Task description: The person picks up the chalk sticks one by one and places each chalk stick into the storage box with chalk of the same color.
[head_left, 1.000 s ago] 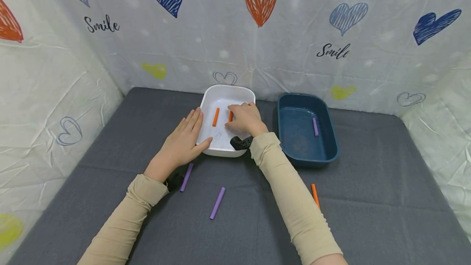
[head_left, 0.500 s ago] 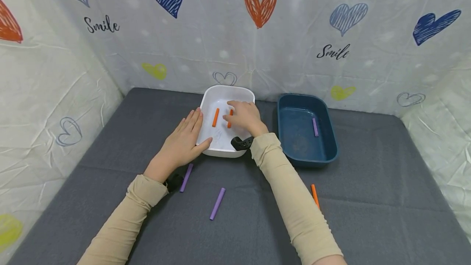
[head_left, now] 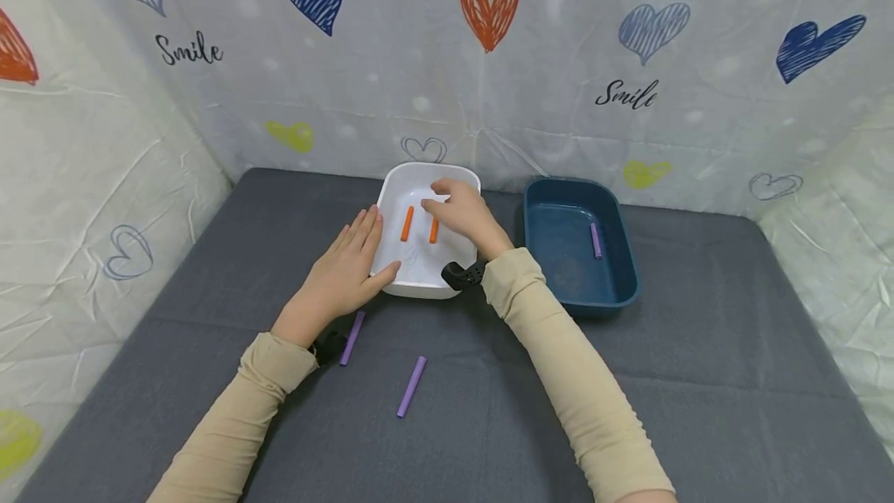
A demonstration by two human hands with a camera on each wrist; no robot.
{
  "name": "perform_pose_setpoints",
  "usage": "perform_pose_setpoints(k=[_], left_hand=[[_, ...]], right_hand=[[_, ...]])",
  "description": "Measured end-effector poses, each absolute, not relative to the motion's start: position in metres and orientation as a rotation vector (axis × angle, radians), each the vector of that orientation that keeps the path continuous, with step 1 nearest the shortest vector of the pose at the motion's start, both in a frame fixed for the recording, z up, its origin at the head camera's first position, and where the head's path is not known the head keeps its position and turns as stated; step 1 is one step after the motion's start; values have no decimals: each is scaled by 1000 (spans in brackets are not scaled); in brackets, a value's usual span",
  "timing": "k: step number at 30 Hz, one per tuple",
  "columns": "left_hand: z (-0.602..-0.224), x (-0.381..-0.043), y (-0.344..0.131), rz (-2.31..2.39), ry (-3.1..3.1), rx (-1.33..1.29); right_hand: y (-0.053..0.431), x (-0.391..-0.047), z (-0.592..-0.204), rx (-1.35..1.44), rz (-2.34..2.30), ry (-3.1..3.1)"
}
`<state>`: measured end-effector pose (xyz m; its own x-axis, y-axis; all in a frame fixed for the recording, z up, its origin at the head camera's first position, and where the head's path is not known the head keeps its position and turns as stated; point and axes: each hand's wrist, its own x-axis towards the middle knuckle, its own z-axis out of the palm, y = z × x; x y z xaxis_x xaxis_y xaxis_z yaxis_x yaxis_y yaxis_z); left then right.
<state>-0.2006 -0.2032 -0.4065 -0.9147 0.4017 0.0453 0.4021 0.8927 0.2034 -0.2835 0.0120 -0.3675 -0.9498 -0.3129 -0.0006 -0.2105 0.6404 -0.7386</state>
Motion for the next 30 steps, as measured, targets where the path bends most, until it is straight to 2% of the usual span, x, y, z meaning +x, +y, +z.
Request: perform_pose_setpoints(k=[14, 30], left_hand=[[-407, -202, -203, -340, -3054, -650], [-407, -201, -204, -355, -3038, -653]], right_hand=[[35, -250, -334, -491, -1274, 2747], [82, -191, -313, -590, -1302, 2789]])
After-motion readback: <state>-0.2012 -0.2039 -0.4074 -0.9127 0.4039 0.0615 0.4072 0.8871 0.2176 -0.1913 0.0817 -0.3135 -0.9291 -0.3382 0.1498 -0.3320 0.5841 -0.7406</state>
